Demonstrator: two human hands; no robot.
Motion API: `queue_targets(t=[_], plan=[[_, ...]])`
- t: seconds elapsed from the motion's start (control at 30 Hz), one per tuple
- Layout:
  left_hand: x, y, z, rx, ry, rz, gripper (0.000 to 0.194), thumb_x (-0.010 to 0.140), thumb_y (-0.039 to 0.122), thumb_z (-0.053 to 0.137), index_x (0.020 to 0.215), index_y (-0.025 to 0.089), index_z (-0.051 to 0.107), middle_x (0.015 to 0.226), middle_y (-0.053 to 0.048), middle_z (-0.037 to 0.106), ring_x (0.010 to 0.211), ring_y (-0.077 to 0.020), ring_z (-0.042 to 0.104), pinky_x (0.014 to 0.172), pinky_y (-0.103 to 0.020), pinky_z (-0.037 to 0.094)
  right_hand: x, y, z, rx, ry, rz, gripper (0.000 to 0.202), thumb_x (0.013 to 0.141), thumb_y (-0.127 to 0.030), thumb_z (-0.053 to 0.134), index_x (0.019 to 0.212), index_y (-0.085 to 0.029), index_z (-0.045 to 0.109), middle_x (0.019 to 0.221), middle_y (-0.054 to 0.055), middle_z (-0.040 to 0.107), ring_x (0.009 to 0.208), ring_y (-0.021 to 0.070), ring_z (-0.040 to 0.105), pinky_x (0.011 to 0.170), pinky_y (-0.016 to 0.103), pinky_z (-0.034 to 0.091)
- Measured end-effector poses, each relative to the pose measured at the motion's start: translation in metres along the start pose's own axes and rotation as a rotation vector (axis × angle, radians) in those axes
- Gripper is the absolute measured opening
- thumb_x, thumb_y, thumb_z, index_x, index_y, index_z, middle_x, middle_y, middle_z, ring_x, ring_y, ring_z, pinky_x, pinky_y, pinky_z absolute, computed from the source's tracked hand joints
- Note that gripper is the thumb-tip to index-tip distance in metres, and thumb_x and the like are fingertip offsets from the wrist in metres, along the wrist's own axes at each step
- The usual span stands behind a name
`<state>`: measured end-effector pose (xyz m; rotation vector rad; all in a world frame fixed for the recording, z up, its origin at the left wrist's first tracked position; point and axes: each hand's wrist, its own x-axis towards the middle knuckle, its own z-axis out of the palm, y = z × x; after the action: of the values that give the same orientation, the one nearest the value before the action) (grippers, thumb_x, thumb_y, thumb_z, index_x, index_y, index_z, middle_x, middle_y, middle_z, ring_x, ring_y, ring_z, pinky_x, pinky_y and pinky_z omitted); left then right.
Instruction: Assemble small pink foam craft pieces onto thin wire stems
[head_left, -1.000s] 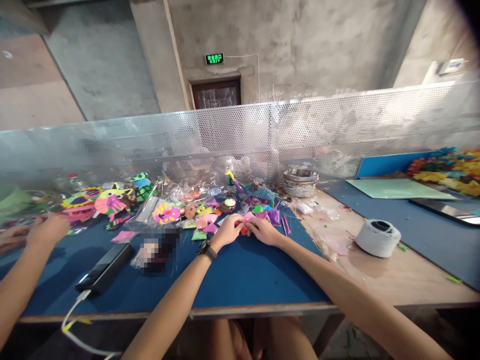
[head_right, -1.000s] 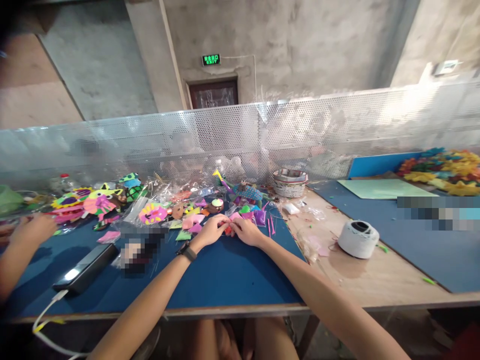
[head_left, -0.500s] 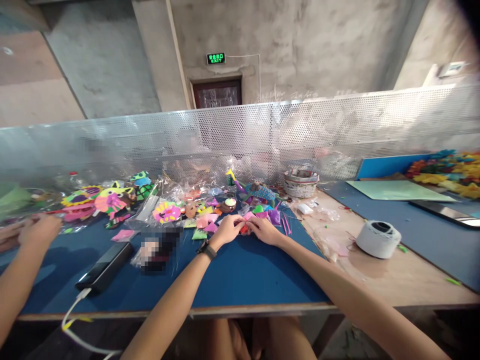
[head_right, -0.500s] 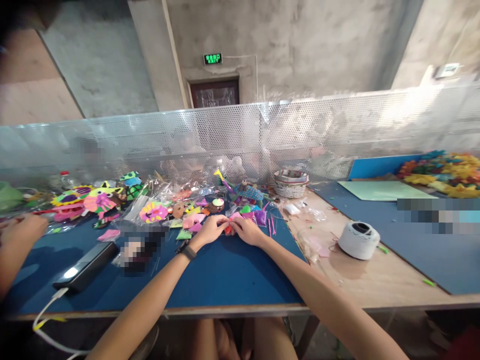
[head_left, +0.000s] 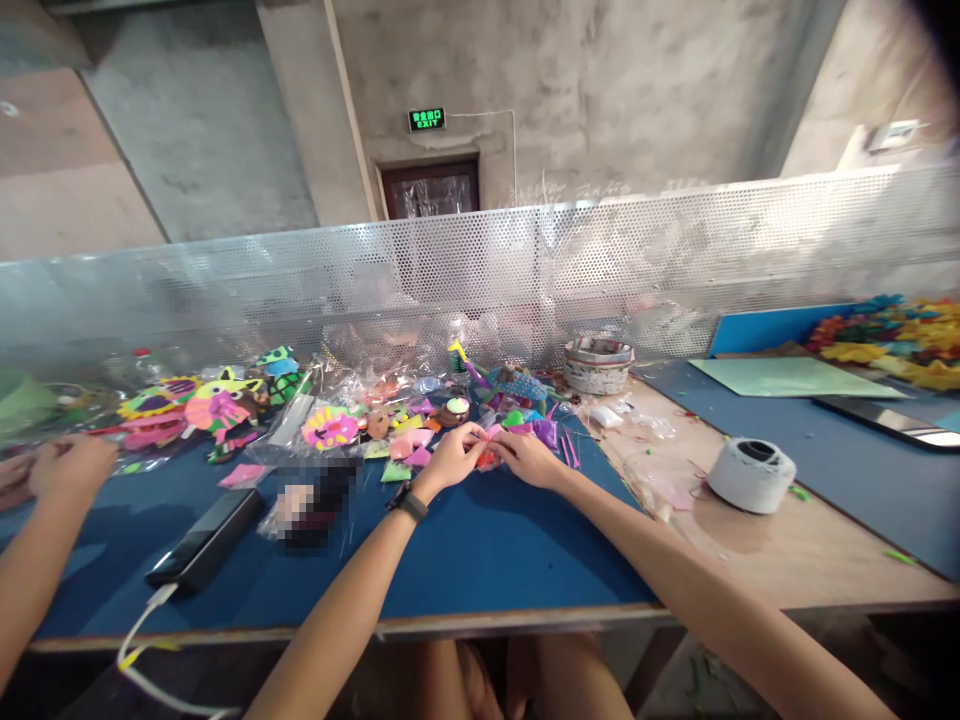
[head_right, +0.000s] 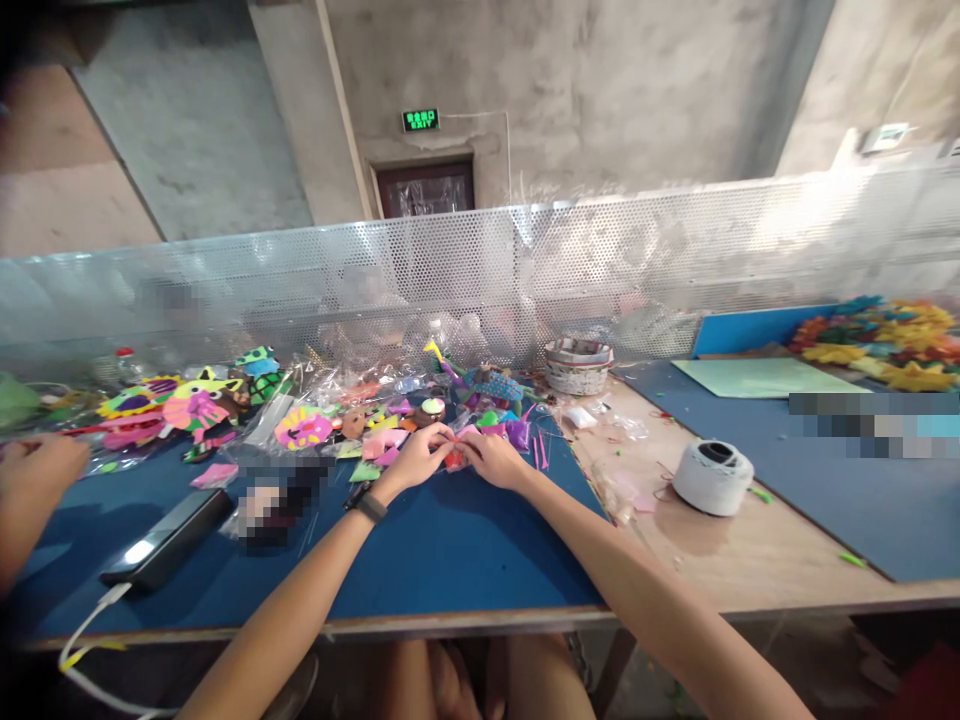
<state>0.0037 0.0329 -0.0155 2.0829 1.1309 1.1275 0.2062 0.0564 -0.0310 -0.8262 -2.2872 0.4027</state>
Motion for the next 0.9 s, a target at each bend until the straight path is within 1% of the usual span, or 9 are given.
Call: queue_targets(t=[0.07, 0.23, 0.43, 0.53, 0.63, 0.7, 0.8, 0.87, 0.9], plan=[[0.000, 0.001, -0.001, -0.035, -0.009, -0.022, 0.014, 0.091, 0.029, 0.057, 0.098, 0.017, 0.059, 0.077, -0.003, 0.071, 0.069, -0.0164, 0.069, 0.065, -0.026, 0.053, 0.000, -0.002, -0.001, 0.002, 0.003, -0.007, 0.027, 0.103, -0.033, 0.043, 0.100, -0.020, 0.066, 0.088, 0.005, 0.071, 0.075, 0.0163, 0.065, 0.068, 0.025, 0.043], [0.001, 0.000, -0.003, -0.090, -0.008, -0.071, 0.017, 0.088, 0.030, 0.060, 0.099, 0.017, 0.058, 0.078, -0.003, 0.070, 0.070, -0.0164, 0.068, 0.064, -0.025, 0.051, 0.000, -0.008, -0.005, 0.009, 0.006, -0.027, 0.030, 0.103, -0.035, 0.042, 0.104, -0.020, 0.068, 0.088, 0.006, 0.072, 0.075, 0.0164, 0.065, 0.069, 0.025, 0.043], [0.003, 0.002, -0.007, -0.117, -0.040, -0.123, 0.016, 0.086, 0.031, 0.060, 0.093, 0.017, 0.056, 0.065, 0.002, 0.062, 0.055, -0.0112, 0.055, 0.051, -0.021, 0.037, -0.001, -0.011, -0.004, 0.003, 0.011, -0.006, 0.030, 0.102, -0.037, 0.043, 0.105, -0.021, 0.068, 0.088, 0.006, 0.072, 0.072, 0.0161, 0.065, 0.066, 0.025, 0.043], [0.003, 0.004, -0.007, -0.092, -0.039, -0.119, 0.014, 0.086, 0.029, 0.060, 0.091, 0.017, 0.055, 0.062, 0.003, 0.060, 0.052, -0.0109, 0.053, 0.049, -0.021, 0.035, -0.002, -0.009, -0.002, 0.001, 0.015, -0.007, 0.029, 0.102, -0.036, 0.043, 0.105, -0.021, 0.068, 0.089, 0.005, 0.072, 0.074, 0.0163, 0.066, 0.067, 0.025, 0.044], [-0.001, 0.008, -0.005, 0.025, -0.017, -0.050, 0.008, 0.089, 0.024, 0.055, 0.093, 0.018, 0.057, 0.065, 0.001, 0.063, 0.056, -0.0132, 0.058, 0.053, -0.022, 0.041, -0.001, -0.006, 0.001, 0.045, 0.028, -0.008, 0.027, 0.102, -0.035, 0.044, 0.103, -0.021, 0.067, 0.089, 0.005, 0.073, 0.077, 0.0168, 0.067, 0.069, 0.025, 0.046], [-0.003, 0.013, -0.003, 0.168, 0.013, 0.051, 0.009, 0.090, 0.020, 0.053, 0.097, 0.019, 0.059, 0.075, -0.001, 0.068, 0.066, -0.0157, 0.064, 0.061, -0.025, 0.046, 0.000, -0.003, 0.003, 0.144, 0.028, 0.004, 0.028, 0.102, -0.035, 0.041, 0.099, -0.019, 0.065, 0.085, 0.005, 0.072, 0.075, 0.0164, 0.068, 0.069, 0.025, 0.048], [-0.006, 0.020, -0.002, 0.420, 0.019, 0.235, 0.014, 0.088, 0.015, 0.057, 0.098, 0.022, 0.063, 0.094, -0.005, 0.071, 0.090, -0.0209, 0.066, 0.081, -0.031, 0.049, 0.001, 0.000, 0.004, 0.306, 0.002, 0.069, 0.032, 0.103, -0.038, 0.036, 0.097, -0.019, 0.060, 0.077, 0.003, 0.071, 0.058, 0.0131, 0.063, 0.057, 0.023, 0.048], [-0.005, 0.022, -0.003, 0.520, -0.009, 0.306, 0.017, 0.087, 0.013, 0.058, 0.100, 0.023, 0.064, 0.101, -0.005, 0.070, 0.098, -0.0225, 0.065, 0.088, -0.033, 0.048, 0.001, 0.000, 0.005, 0.368, -0.011, 0.116, 0.033, 0.103, -0.041, 0.035, 0.097, -0.018, 0.059, 0.075, 0.003, 0.070, 0.046, 0.0107, 0.056, 0.047, 0.022, 0.044], [-0.005, 0.022, -0.004, 0.545, -0.025, 0.324, 0.019, 0.088, 0.013, 0.058, 0.102, 0.023, 0.065, 0.103, -0.005, 0.070, 0.099, -0.0224, 0.065, 0.089, -0.033, 0.048, 0.001, 0.000, 0.005, 0.390, -0.015, 0.130, 0.034, 0.102, -0.043, 0.036, 0.096, -0.018, 0.059, 0.075, 0.003, 0.071, 0.044, 0.0100, 0.053, 0.044, 0.021, 0.042]])
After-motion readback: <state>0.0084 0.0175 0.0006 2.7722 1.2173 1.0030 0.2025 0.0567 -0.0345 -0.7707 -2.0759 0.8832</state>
